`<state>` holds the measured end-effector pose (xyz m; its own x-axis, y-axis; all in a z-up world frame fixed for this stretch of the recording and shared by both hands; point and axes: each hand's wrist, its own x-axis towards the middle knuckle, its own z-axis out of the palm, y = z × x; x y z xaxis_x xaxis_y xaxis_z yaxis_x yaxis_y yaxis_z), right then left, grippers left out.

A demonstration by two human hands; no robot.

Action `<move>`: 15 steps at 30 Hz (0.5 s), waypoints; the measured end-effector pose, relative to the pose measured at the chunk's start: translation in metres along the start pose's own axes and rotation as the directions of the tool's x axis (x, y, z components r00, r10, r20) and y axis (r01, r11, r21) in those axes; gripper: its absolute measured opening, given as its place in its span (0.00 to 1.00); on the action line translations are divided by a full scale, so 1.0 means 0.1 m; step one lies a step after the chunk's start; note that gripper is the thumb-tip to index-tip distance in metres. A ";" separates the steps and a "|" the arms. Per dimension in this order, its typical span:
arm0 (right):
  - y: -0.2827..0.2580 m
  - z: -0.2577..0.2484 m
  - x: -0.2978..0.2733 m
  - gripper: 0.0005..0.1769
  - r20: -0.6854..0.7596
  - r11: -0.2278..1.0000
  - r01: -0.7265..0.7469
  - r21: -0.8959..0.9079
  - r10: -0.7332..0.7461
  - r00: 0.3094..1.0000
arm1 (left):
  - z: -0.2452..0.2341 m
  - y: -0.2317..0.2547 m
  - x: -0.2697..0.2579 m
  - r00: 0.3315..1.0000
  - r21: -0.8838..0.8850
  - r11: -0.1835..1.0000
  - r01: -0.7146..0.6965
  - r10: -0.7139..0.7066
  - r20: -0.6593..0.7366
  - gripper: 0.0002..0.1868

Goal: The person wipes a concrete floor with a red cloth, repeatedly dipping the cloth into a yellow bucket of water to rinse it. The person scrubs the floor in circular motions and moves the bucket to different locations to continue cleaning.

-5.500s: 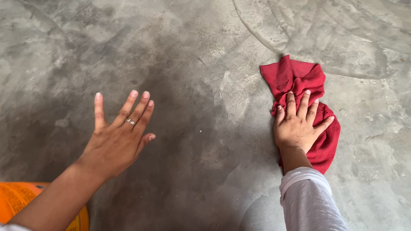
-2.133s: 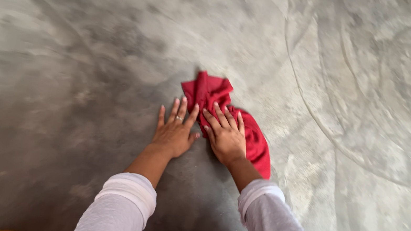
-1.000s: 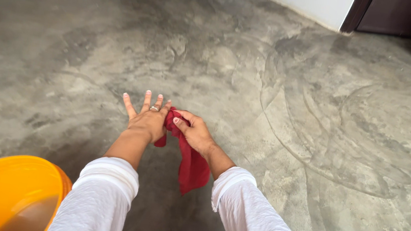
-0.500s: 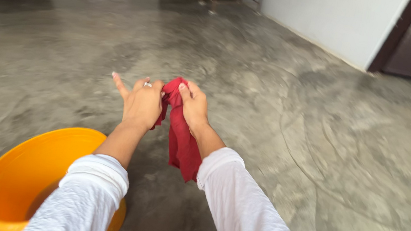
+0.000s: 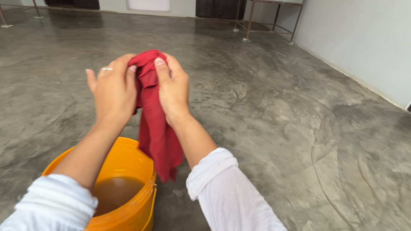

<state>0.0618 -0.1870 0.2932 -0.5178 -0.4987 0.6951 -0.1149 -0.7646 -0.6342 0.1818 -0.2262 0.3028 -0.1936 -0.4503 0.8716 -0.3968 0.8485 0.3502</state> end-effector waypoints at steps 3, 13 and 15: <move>0.10 0.26 -0.09 0.16 0.059 0.999 -0.050 -0.006 0.051 0.997 | -0.24 -0.28 -0.02 0.998 -0.074 0.996 0.058 -0.060 -0.018 0.17; 0.61 0.84 -0.38 0.17 0.304 0.960 -0.270 -0.075 0.280 0.911 | -0.70 -1.31 -0.13 0.982 -0.117 0.977 0.180 -0.186 -0.038 0.15; 0.69 0.86 -0.43 0.18 0.345 0.949 -0.283 -0.137 0.313 0.885 | -0.70 -1.40 -0.15 0.965 -0.114 0.959 0.259 -0.263 -0.019 0.13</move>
<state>0.1486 -0.2532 0.2488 -0.2014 -0.8216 0.5333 -0.0786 -0.5291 -0.8449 0.3025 -0.3187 0.2646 -0.0651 -0.6521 0.7553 -0.3289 0.7286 0.6008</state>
